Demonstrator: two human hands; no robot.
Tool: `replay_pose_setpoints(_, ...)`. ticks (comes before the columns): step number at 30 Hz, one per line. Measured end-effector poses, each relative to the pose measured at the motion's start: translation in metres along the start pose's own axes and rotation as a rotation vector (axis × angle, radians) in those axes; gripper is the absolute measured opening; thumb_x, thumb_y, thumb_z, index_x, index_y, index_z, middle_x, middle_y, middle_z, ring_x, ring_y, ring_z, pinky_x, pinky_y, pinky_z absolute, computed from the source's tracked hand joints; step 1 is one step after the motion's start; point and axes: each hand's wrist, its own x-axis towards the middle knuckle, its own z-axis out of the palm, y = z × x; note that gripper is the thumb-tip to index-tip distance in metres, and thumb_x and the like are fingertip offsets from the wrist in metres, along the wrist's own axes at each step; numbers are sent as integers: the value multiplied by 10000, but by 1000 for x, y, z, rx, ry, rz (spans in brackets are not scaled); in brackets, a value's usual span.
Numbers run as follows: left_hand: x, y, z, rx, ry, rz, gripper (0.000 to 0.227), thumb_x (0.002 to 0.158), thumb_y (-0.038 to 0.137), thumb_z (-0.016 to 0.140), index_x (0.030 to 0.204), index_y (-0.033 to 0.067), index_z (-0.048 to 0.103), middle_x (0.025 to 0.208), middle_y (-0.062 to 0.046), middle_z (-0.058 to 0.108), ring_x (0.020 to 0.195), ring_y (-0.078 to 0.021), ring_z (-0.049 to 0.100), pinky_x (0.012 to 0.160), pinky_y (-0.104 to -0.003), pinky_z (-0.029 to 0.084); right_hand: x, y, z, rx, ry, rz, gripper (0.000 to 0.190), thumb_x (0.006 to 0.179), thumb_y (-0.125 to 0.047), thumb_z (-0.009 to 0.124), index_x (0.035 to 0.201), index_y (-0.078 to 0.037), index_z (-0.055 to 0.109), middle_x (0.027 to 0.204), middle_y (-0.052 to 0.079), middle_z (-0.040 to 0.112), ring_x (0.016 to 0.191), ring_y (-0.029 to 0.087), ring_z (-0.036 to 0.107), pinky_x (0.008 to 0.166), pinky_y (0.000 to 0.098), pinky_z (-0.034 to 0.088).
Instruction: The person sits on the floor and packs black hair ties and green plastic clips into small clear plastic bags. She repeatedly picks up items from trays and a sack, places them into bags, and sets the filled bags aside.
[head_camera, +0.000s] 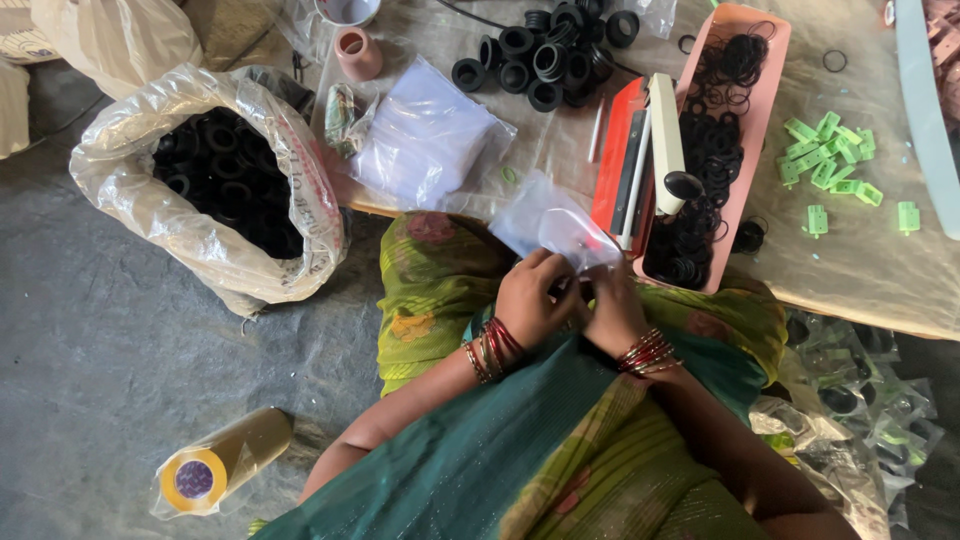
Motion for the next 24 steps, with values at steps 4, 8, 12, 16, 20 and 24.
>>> replay_pose_setpoints(4, 0, 2, 0, 6, -82, 26, 167, 813, 171, 736, 904, 72, 637, 898, -122, 628, 814, -340, 655, 724, -434, 543, 2, 3, -1, 1, 89, -26, 732, 709, -140, 793, 1342, 113, 527, 1518, 262, 382, 1323, 452, 487, 1069, 482, 446)
replay_pose_setpoints(8, 4, -3, 2, 78, 48, 17, 152, 822, 121, 720, 882, 49, 599, 909, -150, 619, 834, -378, 636, 738, -466, 526, 4, -10, -10, 17, 4, 4, 319, 705, -133, 808, 992, -26, 717, 1543, 226, 412, 1305, 413, 524, 1047, 459, 469)
replay_pose_setpoints(12, 10, -15, 1, 82, 102, -60, 132, 830, 57, 676, 930, 33, 594, 926, -164, 622, 861, -390, 636, 758, -472, 532, 8, -24, -19, -193, 21, -98, 177, 747, -128, 821, 907, -66, 777, 1551, 203, 443, 1293, 407, 514, 1066, 465, 449)
replay_pose_setpoints(16, 13, -23, -3, 147, 102, 17, 190, 856, -6, 619, 1043, 32, 617, 1041, -172, 644, 945, -391, 640, 825, -468, 541, 12, -39, -26, -253, 102, -164, 196, 753, -136, 797, 948, -113, 798, 1542, 192, 452, 1324, 417, 488, 1072, 495, 430)
replay_pose_setpoints(20, 8, -30, -10, 324, -12, 178, 200, 796, 7, 647, 989, 52, 670, 1178, -205, 657, 1013, -374, 638, 865, -432, 537, 18, -52, -28, -290, 89, -160, 196, 760, -143, 793, 955, -124, 799, 1538, 199, 452, 1346, 427, 461, 1068, 524, 404)
replay_pose_setpoints(24, 7, -44, -20, 292, 20, 111, 227, 789, 17, 660, 1009, 49, 708, 1137, -156, 673, 1039, -350, 642, 926, -427, 528, 26, -61, -26, -341, 39, -210, 225, 739, -109, 777, 964, -109, 790, 1538, 175, 467, 1350, 410, 453, 1106, 515, 405)
